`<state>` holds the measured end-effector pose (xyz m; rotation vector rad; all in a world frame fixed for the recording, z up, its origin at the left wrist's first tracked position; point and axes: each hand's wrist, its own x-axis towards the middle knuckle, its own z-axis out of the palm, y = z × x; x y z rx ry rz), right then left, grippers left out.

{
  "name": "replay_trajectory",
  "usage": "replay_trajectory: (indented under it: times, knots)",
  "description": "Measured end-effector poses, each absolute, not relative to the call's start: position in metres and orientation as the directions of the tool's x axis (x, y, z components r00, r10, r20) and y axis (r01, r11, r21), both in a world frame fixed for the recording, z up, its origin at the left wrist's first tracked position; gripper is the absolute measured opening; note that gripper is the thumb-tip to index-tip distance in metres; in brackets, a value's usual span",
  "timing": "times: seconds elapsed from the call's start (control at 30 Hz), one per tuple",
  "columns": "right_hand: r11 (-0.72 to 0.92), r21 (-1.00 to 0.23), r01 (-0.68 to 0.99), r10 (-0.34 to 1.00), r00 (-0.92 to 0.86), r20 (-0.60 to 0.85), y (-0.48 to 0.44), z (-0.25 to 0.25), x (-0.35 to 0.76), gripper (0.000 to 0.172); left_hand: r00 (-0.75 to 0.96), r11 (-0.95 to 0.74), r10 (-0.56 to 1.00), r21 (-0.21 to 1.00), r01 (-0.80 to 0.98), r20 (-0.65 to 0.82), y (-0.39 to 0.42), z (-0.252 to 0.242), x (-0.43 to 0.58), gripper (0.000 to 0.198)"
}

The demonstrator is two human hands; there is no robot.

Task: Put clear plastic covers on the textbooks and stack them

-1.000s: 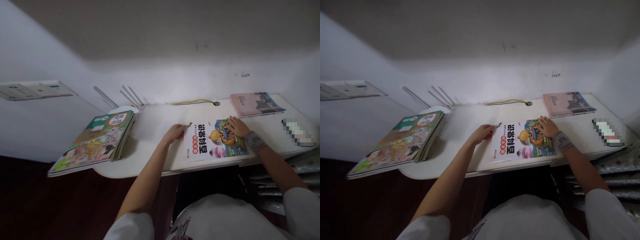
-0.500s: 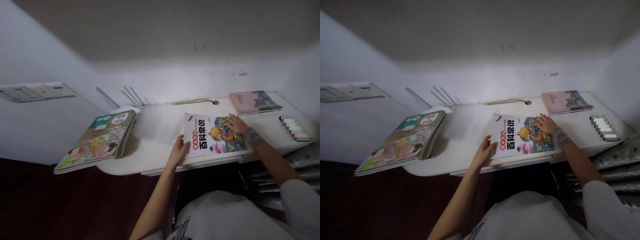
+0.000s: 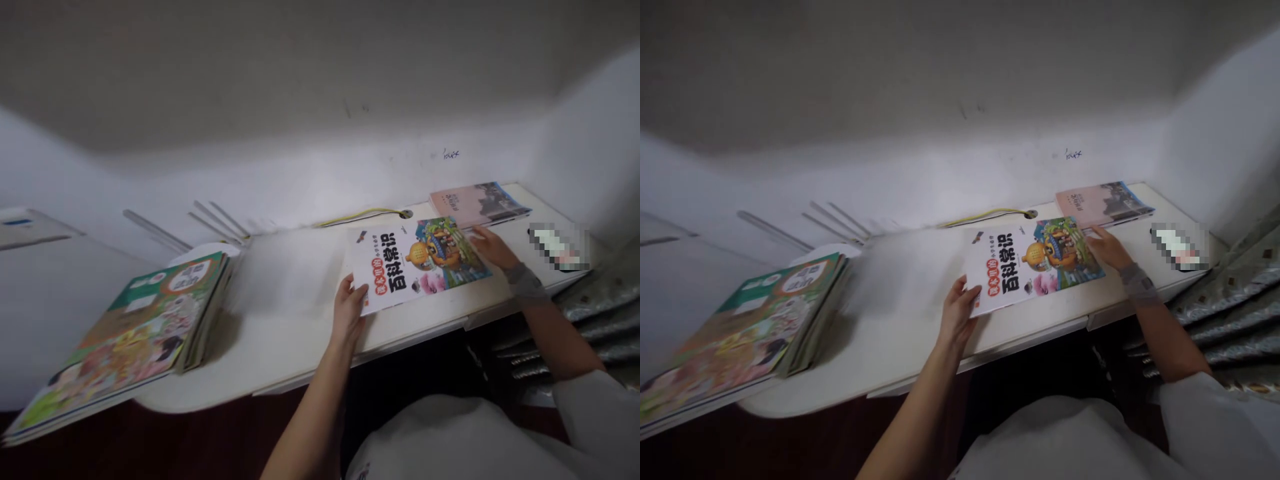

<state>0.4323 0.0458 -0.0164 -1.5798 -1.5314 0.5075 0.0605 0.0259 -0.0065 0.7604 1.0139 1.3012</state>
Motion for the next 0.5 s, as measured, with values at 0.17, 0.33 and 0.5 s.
replay_trajectory:
  times: [0.17,0.33,0.5]
  knots:
    - [-0.095,-0.979,0.182,0.882,0.472,0.002,0.005,-0.008,0.486,0.048,-0.019,0.091,0.994,0.902,-0.422,-0.109,0.086,-0.008,0.145,0.043]
    - [0.048,-0.999,0.005,0.759,0.65,0.039,0.031,-0.01,0.507,0.038,-0.003,0.078,0.996,0.915,-0.397,-0.087,0.136,-0.01,0.246,0.043]
    - [0.021,-0.984,0.177,0.643,0.751,0.149,0.088,-0.008,0.537,0.03,0.051,0.097,0.995,0.93,-0.354,-0.084,0.17,-0.008,0.323,0.05]
